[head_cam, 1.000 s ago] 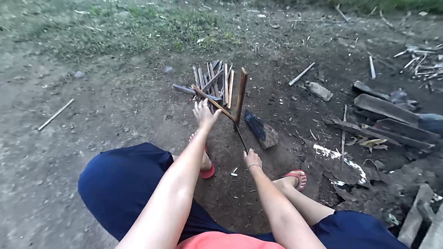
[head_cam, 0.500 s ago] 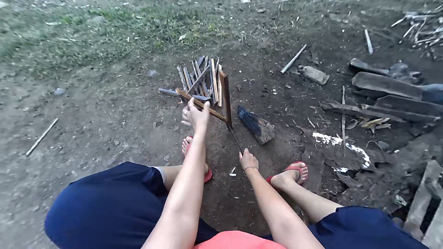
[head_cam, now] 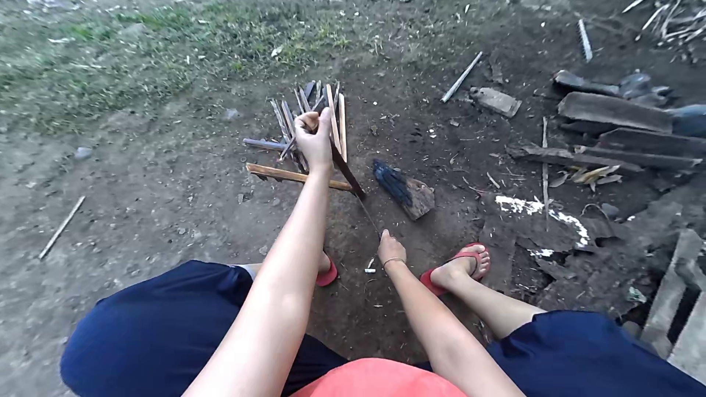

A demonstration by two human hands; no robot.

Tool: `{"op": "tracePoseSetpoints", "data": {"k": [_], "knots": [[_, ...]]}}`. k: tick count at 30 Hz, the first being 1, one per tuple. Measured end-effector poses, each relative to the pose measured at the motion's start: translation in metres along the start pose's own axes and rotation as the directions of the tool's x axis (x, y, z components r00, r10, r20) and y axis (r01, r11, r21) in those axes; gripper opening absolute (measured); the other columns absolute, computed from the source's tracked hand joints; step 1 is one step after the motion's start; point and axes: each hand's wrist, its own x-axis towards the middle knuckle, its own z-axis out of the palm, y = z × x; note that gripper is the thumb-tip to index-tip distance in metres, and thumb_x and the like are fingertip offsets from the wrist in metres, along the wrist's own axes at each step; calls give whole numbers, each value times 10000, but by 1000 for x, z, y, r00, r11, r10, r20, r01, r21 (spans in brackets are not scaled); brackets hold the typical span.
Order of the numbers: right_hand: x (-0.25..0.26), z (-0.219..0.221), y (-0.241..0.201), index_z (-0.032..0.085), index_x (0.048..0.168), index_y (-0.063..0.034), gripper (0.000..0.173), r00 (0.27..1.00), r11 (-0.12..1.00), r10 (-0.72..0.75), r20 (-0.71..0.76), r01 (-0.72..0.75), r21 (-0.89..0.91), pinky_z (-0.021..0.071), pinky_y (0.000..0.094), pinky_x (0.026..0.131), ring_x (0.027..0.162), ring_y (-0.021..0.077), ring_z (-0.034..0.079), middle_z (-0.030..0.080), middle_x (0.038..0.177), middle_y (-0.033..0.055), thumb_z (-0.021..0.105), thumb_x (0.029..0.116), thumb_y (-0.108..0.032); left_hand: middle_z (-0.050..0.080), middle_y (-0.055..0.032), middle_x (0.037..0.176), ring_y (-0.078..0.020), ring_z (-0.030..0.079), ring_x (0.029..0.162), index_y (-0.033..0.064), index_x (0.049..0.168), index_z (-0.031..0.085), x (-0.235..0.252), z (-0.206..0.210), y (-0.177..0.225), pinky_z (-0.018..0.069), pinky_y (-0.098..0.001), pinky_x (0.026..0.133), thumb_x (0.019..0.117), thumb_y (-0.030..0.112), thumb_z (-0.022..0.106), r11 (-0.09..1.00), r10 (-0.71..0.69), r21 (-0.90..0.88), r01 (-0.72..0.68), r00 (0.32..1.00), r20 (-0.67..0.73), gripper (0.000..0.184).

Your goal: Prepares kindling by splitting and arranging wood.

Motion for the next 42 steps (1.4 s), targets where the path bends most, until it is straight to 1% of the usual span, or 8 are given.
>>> {"op": "tracePoseSetpoints", "data": {"k": [3,7,18,27,30,34,39,42], "knots": [[1,2,-1,350,1592,-122,574,1000,1000,-7,12,7,25,545,575,980,1221,373,663,652,1359,191,466,1031,-76,546,16,739,-61,541,618,79,898,535,10,2,-2,504,-233,611,967,99,658,998,-31,53,30,999,22,143],[5,1,1,345,1586,-119,643,998,998,2,61,-5,57,542,562,986,1216,353,669,677,1316,184,553,978,-103,510,49,629,-53,501,524,109,819,534,11,7,-6,474,-224,533,1012,125,617,1000,-22,-12,23,999,29,211],[32,-15,23,442,1516,-50,637,980,992,-92,174,76,100,494,550,1061,1274,359,621,633,1362,218,656,928,-172,500,51,602,-71,504,504,111,814,523,3,11,-5,488,-240,519,1010,54,500,994,-27,-103,40,992,123,206],[41,6,32,442,1504,-39,634,972,955,-115,207,50,294,558,532,929,1087,356,692,646,1283,242,686,930,-154,528,82,645,-34,525,556,128,836,533,-15,15,0,500,-224,571,974,58,506,998,0,-58,15,968,252,157],[33,11,24,414,1537,-37,655,968,949,-145,205,78,306,513,533,1032,1201,362,656,624,1354,246,635,1009,-355,496,58,669,-45,495,578,95,838,535,-22,34,3,466,-243,590,995,114,571,997,28,59,-44,970,241,162],[21,-33,3,433,1518,32,743,980,865,-190,-54,193,463,380,592,1168,1395,472,476,479,1487,340,638,1010,-470,519,24,754,-42,506,646,56,956,535,-34,36,15,465,-237,637,1002,239,640,986,-31,160,-48,888,458,215],[24,-116,-42,333,1579,-11,866,824,634,-275,-496,543,550,483,546,1084,1284,421,583,528,1448,301,807,896,-252,594,-62,856,-117,584,749,1,1128,538,-44,37,31,518,-319,741,974,278,711,942,-164,322,-97,703,692,360],[21,-139,-59,529,1398,77,632,784,690,-343,-518,584,428,486,547,1075,1216,407,639,644,1295,290,791,909,-226,638,-159,1178,-181,646,994,-26,1347,494,-54,30,28,556,-355,883,877,300,797,961,-121,260,-93,706,698,647]]}}
